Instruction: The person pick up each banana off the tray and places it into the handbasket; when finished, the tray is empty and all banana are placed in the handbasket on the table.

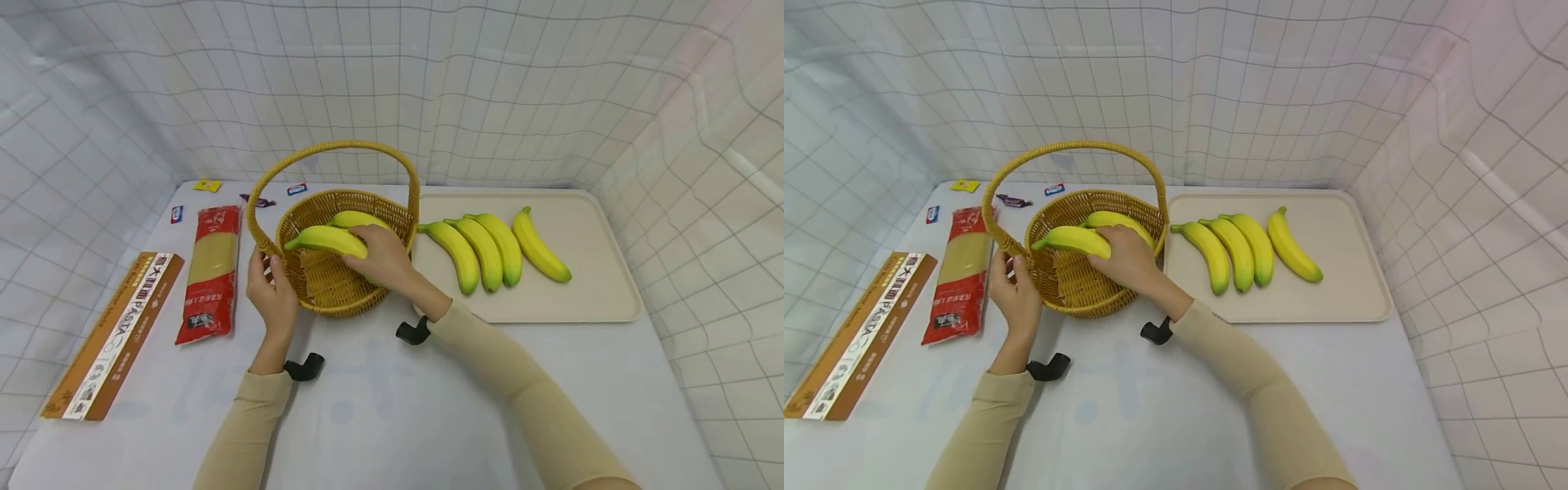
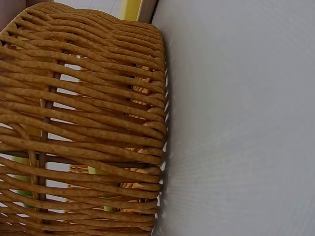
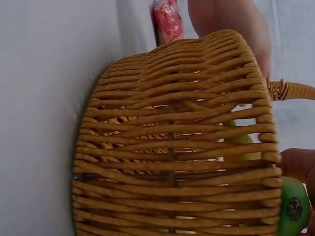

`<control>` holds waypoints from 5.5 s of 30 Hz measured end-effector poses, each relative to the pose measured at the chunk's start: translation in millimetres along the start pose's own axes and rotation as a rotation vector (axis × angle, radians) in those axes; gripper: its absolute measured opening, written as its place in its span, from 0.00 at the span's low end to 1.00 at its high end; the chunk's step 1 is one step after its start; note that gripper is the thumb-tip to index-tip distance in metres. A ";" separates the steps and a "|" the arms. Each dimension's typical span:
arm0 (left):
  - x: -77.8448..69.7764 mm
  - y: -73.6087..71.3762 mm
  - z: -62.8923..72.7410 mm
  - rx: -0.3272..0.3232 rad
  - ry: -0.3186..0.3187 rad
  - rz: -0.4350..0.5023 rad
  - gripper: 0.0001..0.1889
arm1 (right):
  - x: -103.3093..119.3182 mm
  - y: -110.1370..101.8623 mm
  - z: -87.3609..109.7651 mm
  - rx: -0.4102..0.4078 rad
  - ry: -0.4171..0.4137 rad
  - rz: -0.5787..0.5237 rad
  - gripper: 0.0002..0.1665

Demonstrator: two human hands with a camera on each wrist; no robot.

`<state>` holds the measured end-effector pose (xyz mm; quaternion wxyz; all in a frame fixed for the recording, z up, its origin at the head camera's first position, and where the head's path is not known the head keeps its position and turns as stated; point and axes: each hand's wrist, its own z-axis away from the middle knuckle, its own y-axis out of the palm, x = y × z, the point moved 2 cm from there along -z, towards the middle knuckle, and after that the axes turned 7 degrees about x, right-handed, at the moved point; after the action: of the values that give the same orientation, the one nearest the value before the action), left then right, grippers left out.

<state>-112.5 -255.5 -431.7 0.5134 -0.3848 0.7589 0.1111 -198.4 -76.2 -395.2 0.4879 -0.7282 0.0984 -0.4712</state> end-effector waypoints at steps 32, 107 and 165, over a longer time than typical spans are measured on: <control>-7.0 0.6 3.1 -0.002 0.019 -0.002 0.19 | -1.4 12.9 -1.5 0.043 -0.029 0.096 0.29; 3.8 1.8 0.7 0.010 0.011 -0.012 0.19 | -209.3 -119.5 170.2 -0.193 0.426 -0.048 0.34; -30.5 0.2 7.3 0.010 0.046 0.016 0.19 | -50.3 -34.4 60.0 -0.146 -0.044 -0.087 0.28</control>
<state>-102.2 -237.0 -408.6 0.4969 -0.3788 0.7740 0.1027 -189.4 8.5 -402.1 0.4147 -0.7755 0.0901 -0.4674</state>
